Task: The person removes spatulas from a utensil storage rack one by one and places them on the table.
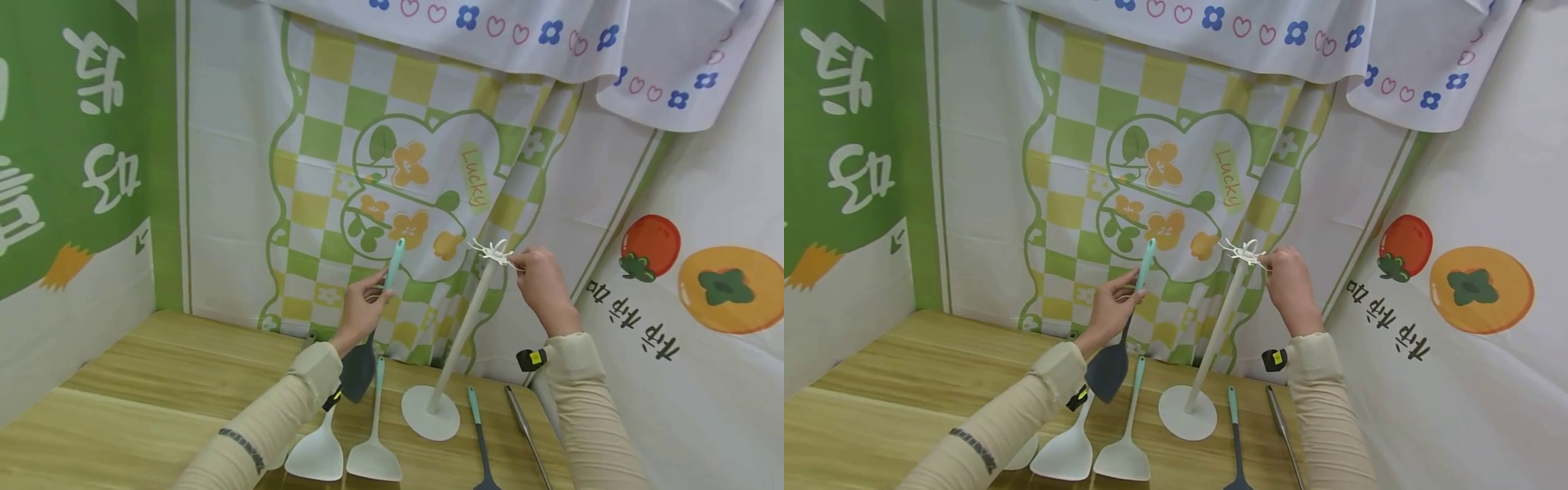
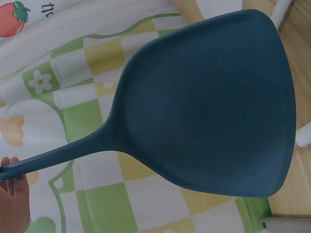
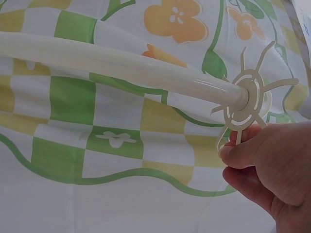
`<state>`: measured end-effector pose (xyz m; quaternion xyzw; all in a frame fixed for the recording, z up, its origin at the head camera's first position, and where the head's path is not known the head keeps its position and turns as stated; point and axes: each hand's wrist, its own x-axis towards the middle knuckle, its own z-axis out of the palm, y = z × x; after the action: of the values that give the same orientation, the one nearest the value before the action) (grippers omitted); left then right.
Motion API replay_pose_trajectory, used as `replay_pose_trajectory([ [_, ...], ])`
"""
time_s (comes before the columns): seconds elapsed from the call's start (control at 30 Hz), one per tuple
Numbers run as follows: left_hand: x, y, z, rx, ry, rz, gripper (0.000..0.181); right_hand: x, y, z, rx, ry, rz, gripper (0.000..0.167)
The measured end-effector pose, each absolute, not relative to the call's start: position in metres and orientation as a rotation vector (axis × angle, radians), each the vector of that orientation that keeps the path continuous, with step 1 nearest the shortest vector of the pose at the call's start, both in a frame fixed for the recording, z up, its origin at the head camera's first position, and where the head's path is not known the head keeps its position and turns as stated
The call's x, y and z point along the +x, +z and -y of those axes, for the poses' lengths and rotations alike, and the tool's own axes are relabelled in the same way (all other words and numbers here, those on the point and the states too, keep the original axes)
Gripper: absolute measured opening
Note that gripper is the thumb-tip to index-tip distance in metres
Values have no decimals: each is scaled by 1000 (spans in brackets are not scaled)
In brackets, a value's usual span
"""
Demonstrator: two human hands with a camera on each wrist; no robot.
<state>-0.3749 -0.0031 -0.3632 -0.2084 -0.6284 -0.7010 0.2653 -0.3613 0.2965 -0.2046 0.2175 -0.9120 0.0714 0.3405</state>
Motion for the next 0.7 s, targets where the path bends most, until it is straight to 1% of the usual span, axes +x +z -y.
replay_pose_trajectory([
  [0.7, -373, -377, 27, -504, -1841, 1688, 48, -363, -207, -298, 555, 201, 2367, 29],
])
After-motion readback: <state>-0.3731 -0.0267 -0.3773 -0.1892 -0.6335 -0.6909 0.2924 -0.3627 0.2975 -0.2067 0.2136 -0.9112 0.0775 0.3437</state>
